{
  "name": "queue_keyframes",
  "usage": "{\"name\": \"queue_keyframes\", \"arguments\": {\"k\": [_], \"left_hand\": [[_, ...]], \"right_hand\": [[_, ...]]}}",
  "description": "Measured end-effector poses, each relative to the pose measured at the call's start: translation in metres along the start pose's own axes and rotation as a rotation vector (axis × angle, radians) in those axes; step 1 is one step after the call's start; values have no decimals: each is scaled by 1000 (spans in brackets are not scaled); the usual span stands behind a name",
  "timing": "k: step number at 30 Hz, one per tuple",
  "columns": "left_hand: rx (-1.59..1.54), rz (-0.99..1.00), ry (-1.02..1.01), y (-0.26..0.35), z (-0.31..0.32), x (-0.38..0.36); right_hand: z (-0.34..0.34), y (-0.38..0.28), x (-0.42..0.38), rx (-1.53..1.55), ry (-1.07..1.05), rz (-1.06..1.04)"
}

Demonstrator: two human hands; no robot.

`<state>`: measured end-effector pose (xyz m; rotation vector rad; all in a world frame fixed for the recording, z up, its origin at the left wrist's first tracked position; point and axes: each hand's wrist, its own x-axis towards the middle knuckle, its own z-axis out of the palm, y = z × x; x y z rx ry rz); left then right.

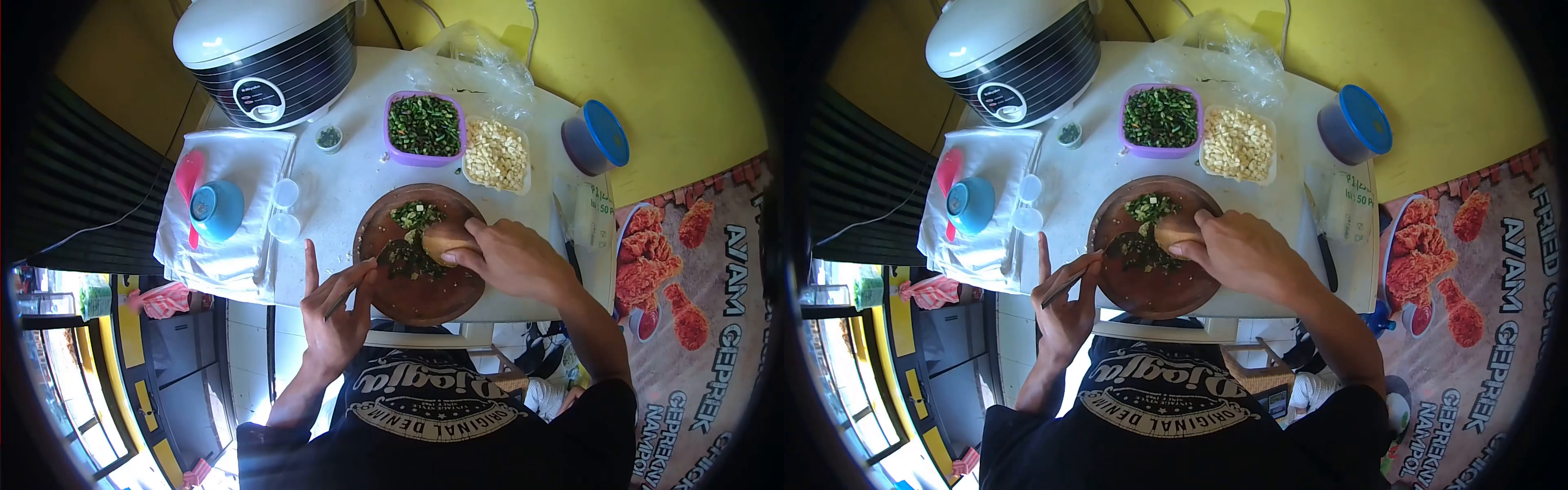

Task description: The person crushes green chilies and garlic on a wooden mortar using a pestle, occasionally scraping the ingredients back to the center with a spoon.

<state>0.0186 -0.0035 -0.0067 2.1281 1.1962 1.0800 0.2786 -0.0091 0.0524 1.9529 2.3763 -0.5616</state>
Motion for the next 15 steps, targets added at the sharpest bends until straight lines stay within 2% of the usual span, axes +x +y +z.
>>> {"name": "queue_keyframes", "arguments": {"k": [3, 4, 5, 7, 9, 11, 12, 13, 15], "left_hand": [[-1, -5, 14, -1, 0, -2], [0, -9, 10, -1, 0, -2], [1, 3, 20, 0, 1, -2], [4, 18, 18, 1, -1, -2], [9, 10, -15, 3, -4, 1], [20, 12, 26, -1, -5, 2], [31, 5, 63, -4, -4, 4], [33, 23, 117, -8, -1, 7], [62, 48, 160, -11, 2, 16]], "right_hand": [[4, -25, -9, -29, -84, 74], [17, -31, -14, -60, 14, 53], [23, -38, -14, -57, 10, 53], [31, -52, -12, -176, 135, 131], [21, -43, -7, -148, 96, 132], [8, -22, -4, -16, -13, 32], [-2, -14, 1, 103, -110, 125], [-3, -4, 2, 98, -107, 126], [3, 16, 5, 460, -187, 128]]}}
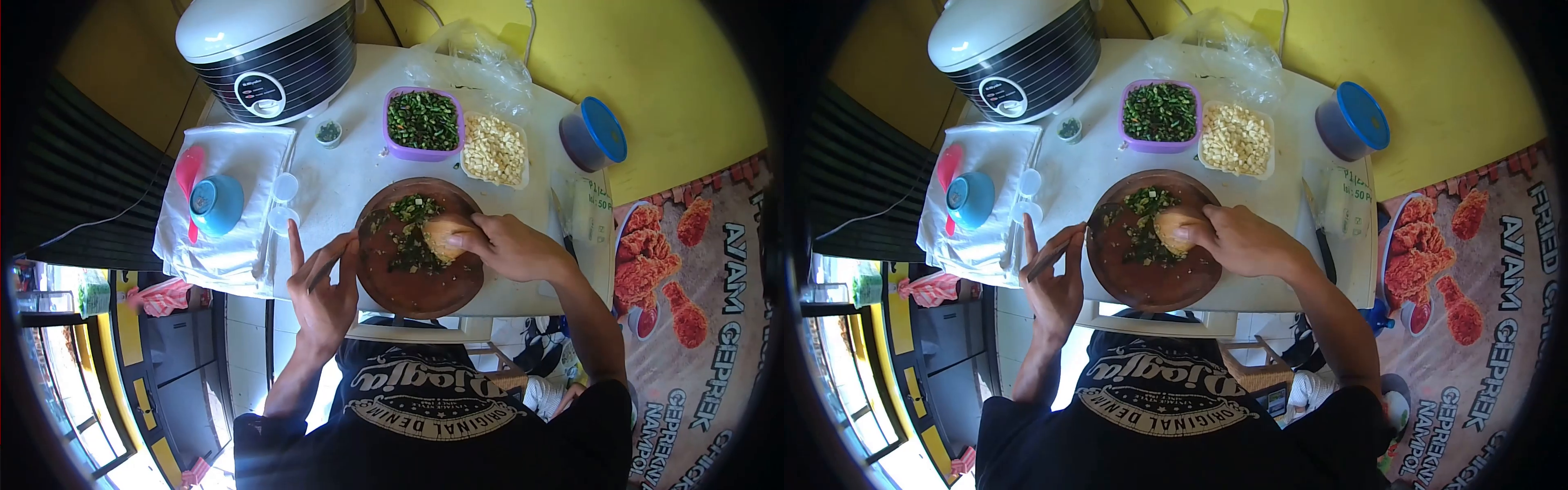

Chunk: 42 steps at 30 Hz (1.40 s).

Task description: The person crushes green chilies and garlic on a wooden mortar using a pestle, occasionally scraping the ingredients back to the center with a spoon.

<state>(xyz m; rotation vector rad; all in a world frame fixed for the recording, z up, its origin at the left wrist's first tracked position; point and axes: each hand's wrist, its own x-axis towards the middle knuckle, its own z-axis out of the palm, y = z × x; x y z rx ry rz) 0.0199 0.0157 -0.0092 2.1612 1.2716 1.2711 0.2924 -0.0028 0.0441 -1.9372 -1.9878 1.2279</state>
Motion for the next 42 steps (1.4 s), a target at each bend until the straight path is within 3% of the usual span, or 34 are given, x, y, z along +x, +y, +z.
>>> {"name": "queue_keyframes", "arguments": {"k": [2, 4, 11, 13, 20, 31, 38, 40, 42], "left_hand": [[-17, 3, -28, 0, 5, 2], [-41, 9, -78, 4, 9, 1], [-120, -35, -96, 8, 6, -7], [-95, 31, -129, 9, 13, -10], [-87, -51, -56, 13, -3, -9], [-62, -70, -150, 8, -10, -11], [-46, -42, -133, 9, -12, -8], [-41, -43, -135, 10, -15, -10], [-24, -65, -83, 10, -15, -8]], "right_hand": [[6, 2, -4, -25, 56, -56], [7, -13, -11, -150, 60, 70], [2, -3, -9, -10, 137, 56], [0, -6, -9, -89, 123, 67], [8, -16, -18, -355, 157, -24], [33, -47, -13, -704, 229, -89], [5, -28, -2, -557, 122, -84], [-6, -12, 3, -201, 9, 22], [0, -9, -3, -199, 49, -39]]}}
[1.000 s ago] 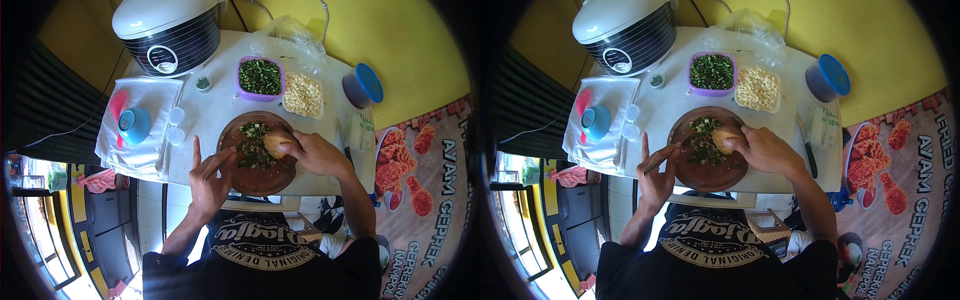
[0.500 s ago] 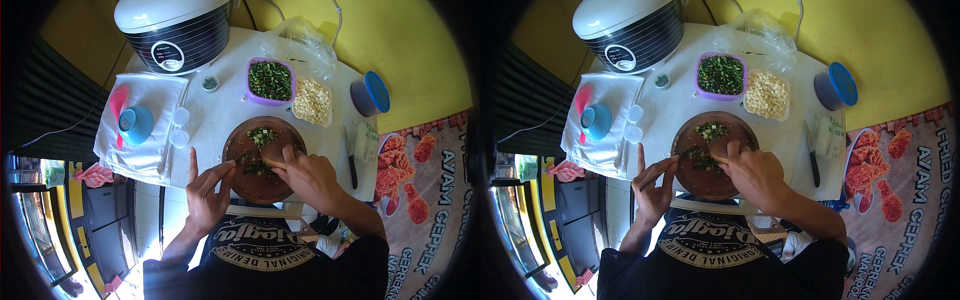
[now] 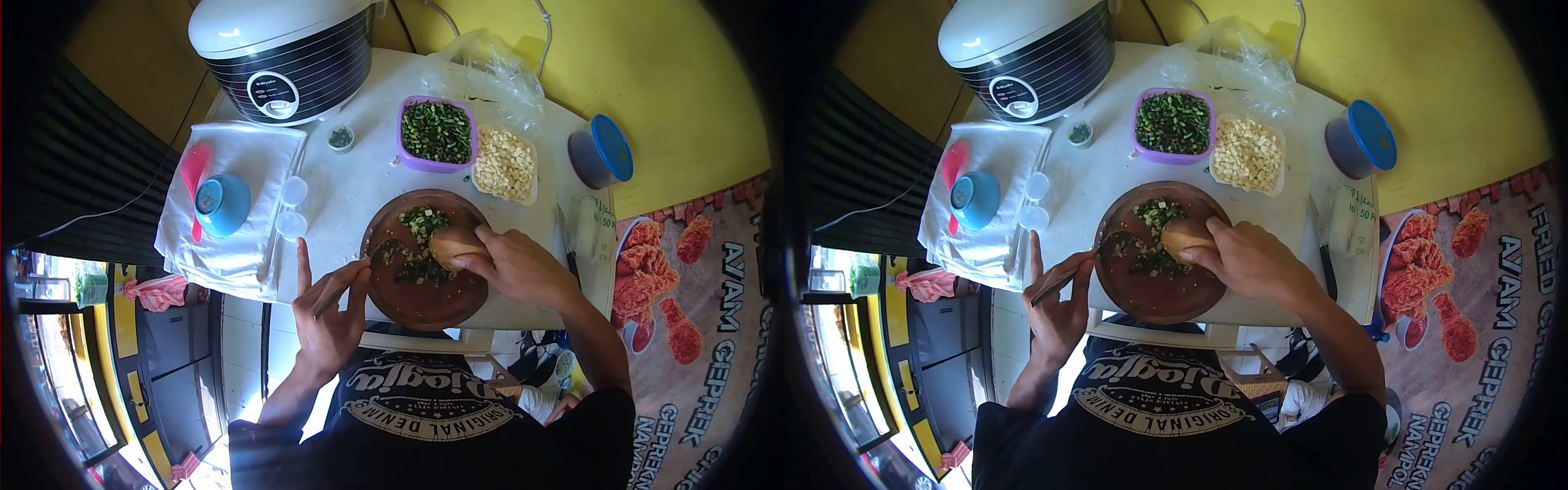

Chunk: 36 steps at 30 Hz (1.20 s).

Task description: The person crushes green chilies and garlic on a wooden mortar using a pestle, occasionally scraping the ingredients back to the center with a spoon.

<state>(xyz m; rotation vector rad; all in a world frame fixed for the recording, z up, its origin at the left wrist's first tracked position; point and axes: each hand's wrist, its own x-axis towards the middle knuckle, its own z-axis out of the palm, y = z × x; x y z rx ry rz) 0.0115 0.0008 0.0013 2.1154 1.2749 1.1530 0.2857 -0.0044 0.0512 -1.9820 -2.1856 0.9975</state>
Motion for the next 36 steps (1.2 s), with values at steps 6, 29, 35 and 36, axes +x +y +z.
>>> {"name": "queue_keyframes", "arguments": {"k": [6, 29, 35, 36], "left_hand": [[-3, -23, -9, 0, 0, -1], [2, -13, 18, -1, 3, -5], [9, -12, 12, -4, 2, -4], [6, -18, 12, -5, 2, -3]], "right_hand": [[21, -44, -10, -414, 135, -63], [30, -33, -12, -451, 258, -14], [32, -41, -7, -441, 222, -18], [31, -40, -7, -424, 208, -7]]}}
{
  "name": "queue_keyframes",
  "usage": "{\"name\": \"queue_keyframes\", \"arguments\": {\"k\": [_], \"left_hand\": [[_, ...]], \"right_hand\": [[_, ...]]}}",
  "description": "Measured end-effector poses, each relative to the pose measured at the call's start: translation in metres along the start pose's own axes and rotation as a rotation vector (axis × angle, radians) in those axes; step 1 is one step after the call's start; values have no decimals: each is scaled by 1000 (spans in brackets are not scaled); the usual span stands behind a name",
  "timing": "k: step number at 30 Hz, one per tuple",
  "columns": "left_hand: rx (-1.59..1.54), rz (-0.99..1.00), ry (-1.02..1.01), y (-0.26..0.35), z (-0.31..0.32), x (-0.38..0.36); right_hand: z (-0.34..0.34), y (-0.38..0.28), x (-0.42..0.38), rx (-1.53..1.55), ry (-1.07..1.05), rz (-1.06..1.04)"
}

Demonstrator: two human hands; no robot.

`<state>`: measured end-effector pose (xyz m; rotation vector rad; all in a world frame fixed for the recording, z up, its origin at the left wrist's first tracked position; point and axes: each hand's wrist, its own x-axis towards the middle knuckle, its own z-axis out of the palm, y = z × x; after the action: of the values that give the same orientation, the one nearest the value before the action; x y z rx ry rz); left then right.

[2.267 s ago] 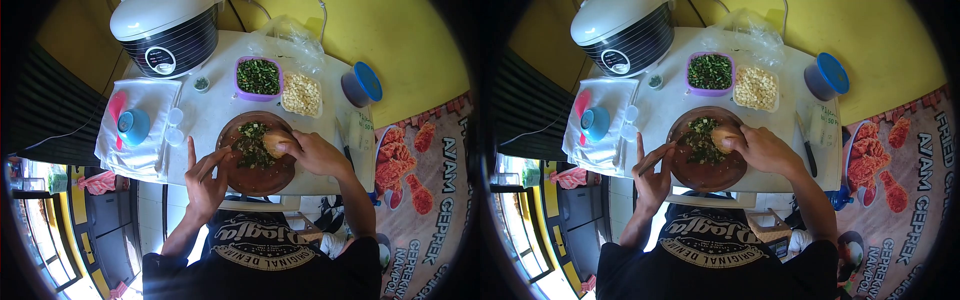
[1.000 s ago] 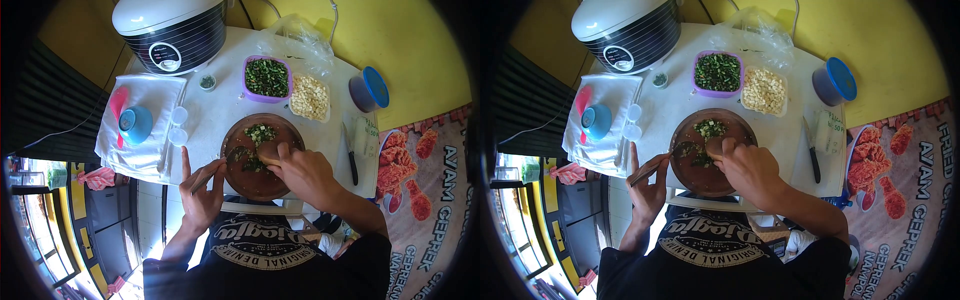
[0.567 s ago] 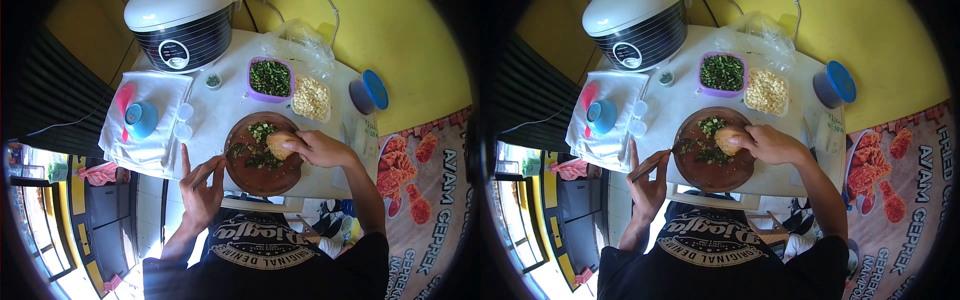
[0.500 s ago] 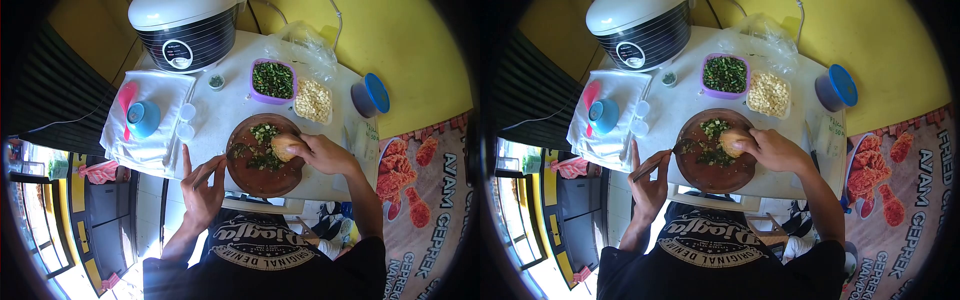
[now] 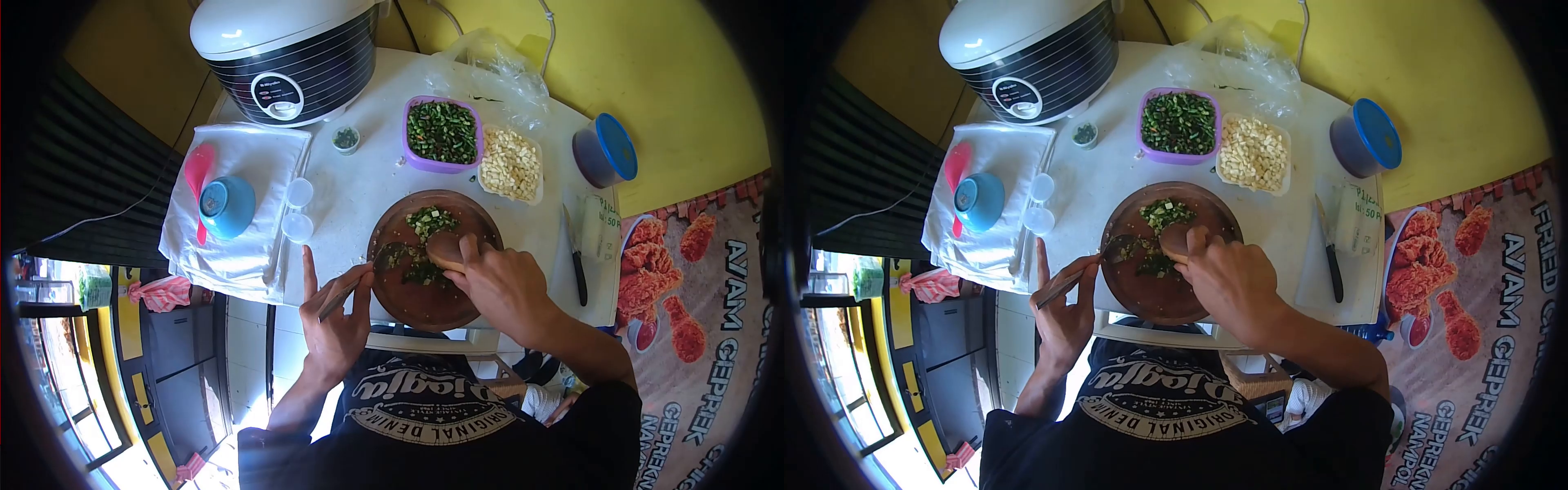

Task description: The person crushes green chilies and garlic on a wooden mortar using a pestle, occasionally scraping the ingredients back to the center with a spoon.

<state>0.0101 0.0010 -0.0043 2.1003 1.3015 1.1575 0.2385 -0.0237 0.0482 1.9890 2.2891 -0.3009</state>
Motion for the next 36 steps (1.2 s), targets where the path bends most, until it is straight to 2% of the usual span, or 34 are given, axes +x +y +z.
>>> {"name": "queue_keyframes", "arguments": {"k": [4, 6, 10, 12, 14, 16, 22, 26, 29, 32, 36], "left_hand": [[-4, 14, -1, -1, 0, -1], [6, 3, -10, 0, 0, 1], [6, -32, -29, -1, -2, 5], [11, -30, -35, 0, -2, 9], [12, -16, -53, -1, -3, 11], [23, 4, -43, -3, -2, 10], [21, 13, -49, -3, -3, 11], [7, 2, -57, -5, -3, 11], [8, 18, -64, -3, -4, 13], [11, 9, -58, -5, -6, 9], [-19, -35, -34, -5, -10, 2]], "right_hand": [[-12, 21, 6, 46, -37, -75], [-17, 26, 8, 40, -103, -3], [-10, 17, -3, 32, -104, -16], [0, 3, -7, 2, -3, 39], [-8, 7, 2, 9, -30, 45], [-10, 24, 9, 124, -61, -65], [-14, 9, 6, 142, -95, -54], [-7, -9, 5, 22, -1, -50], [-15, -6, 10, 62, -79, -55], [-17, 17, 16, 148, -94, -63], [-12, 7, -4, 156, -68, -77]]}}
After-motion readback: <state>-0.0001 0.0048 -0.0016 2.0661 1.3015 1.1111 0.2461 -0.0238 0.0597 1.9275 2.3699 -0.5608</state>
